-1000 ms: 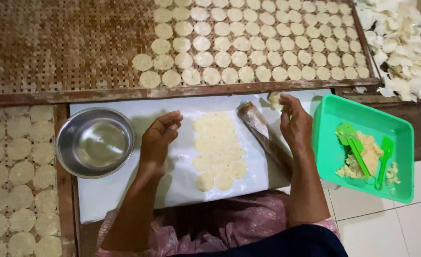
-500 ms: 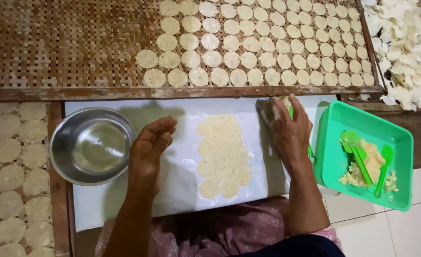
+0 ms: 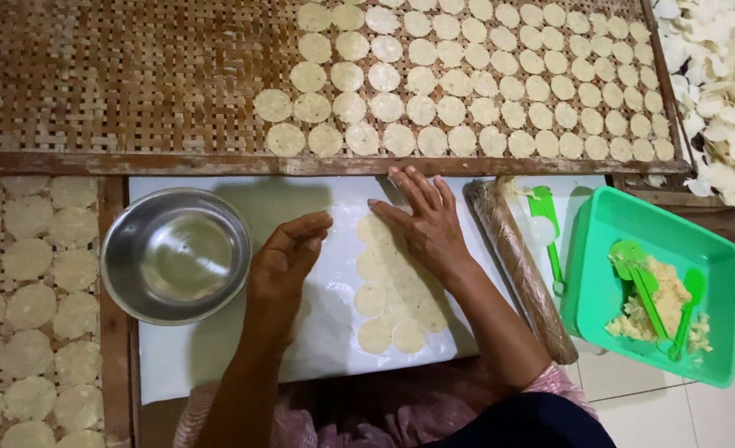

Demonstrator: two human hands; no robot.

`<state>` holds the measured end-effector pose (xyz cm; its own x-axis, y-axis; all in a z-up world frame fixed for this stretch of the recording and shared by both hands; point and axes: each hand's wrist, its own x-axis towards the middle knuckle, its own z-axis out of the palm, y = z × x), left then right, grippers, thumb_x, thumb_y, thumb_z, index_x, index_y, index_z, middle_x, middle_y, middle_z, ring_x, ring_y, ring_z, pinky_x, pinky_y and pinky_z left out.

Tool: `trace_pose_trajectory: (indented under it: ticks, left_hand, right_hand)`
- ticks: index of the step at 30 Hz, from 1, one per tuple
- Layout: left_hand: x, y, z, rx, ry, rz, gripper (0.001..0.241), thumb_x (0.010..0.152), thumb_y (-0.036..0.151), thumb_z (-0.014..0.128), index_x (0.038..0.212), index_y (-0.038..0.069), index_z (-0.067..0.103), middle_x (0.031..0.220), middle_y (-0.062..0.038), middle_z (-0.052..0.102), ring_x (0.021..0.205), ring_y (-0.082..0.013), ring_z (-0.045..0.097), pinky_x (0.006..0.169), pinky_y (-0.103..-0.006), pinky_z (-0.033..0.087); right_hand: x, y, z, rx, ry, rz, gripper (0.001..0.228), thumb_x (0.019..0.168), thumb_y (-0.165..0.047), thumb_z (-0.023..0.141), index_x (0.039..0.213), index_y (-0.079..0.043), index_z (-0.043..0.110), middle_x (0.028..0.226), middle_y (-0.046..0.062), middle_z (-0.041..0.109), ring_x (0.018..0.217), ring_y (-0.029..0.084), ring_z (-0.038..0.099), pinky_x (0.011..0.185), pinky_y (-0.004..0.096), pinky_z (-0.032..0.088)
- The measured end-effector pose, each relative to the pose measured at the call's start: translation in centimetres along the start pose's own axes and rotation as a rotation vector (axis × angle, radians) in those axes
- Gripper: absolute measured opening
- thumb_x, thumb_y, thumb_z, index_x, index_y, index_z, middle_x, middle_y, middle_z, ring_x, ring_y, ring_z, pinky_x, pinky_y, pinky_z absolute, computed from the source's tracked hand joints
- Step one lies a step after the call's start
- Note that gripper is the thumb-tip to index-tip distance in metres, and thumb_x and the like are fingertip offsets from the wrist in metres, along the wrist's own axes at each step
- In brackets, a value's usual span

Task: Preparing and placing small dough circles on a large drying tray.

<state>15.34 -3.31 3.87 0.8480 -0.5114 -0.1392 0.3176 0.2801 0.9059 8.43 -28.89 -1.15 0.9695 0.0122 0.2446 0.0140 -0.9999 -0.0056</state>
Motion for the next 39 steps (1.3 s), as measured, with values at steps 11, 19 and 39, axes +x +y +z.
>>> trace_pose_trajectory:
  ticks: [11, 19, 39]
  left_hand:
    - [-0.1, 0.3, 0.3, 0.051, -0.012, 0.005, 0.033, 0.099, 0.005, 0.058, 0.131, 0.0, 0.063, 0.13, -0.01, 0.069, 0.125, -0.0196, 0.061, 0.112, -0.0347, 0.045]
    - [-0.3, 0.3, 0.3, 0.046, -0.035, 0.026, 0.031, 0.1, 0.006, 0.057, 0.13, 0.001, 0.063, 0.132, -0.011, 0.068, 0.127, -0.0203, 0.062, 0.114, -0.0367, 0.046]
    - [-0.6, 0.7, 0.6, 0.064, -0.026, -0.009, 0.031, 0.1, 0.006, 0.057, 0.13, 0.0, 0.064, 0.13, -0.01, 0.069, 0.124, -0.0193, 0.061, 0.113, -0.035, 0.045]
  right_hand:
    - [-0.1, -0.4, -0.4, -0.009, 0.006, 0.002, 0.034, 0.091, -0.019, 0.07, 0.122, -0.033, 0.074, 0.168, 0.003, 0.03, 0.157, 0.032, 0.018, 0.125, 0.062, 0.012]
    - [-0.8, 0.7, 0.5, 0.03, -0.006, 0.094, 0.01, 0.096, -0.016, 0.068, 0.104, -0.019, 0.071, 0.169, 0.007, 0.028, 0.158, 0.033, 0.014, 0.125, 0.066, 0.005]
    - [-0.9, 1.0, -0.2, 0.048, 0.073, 0.067, 0.009, 0.092, -0.021, 0.074, 0.1, -0.017, 0.076, 0.168, 0.006, 0.033, 0.159, 0.033, 0.017, 0.124, 0.068, 0.012]
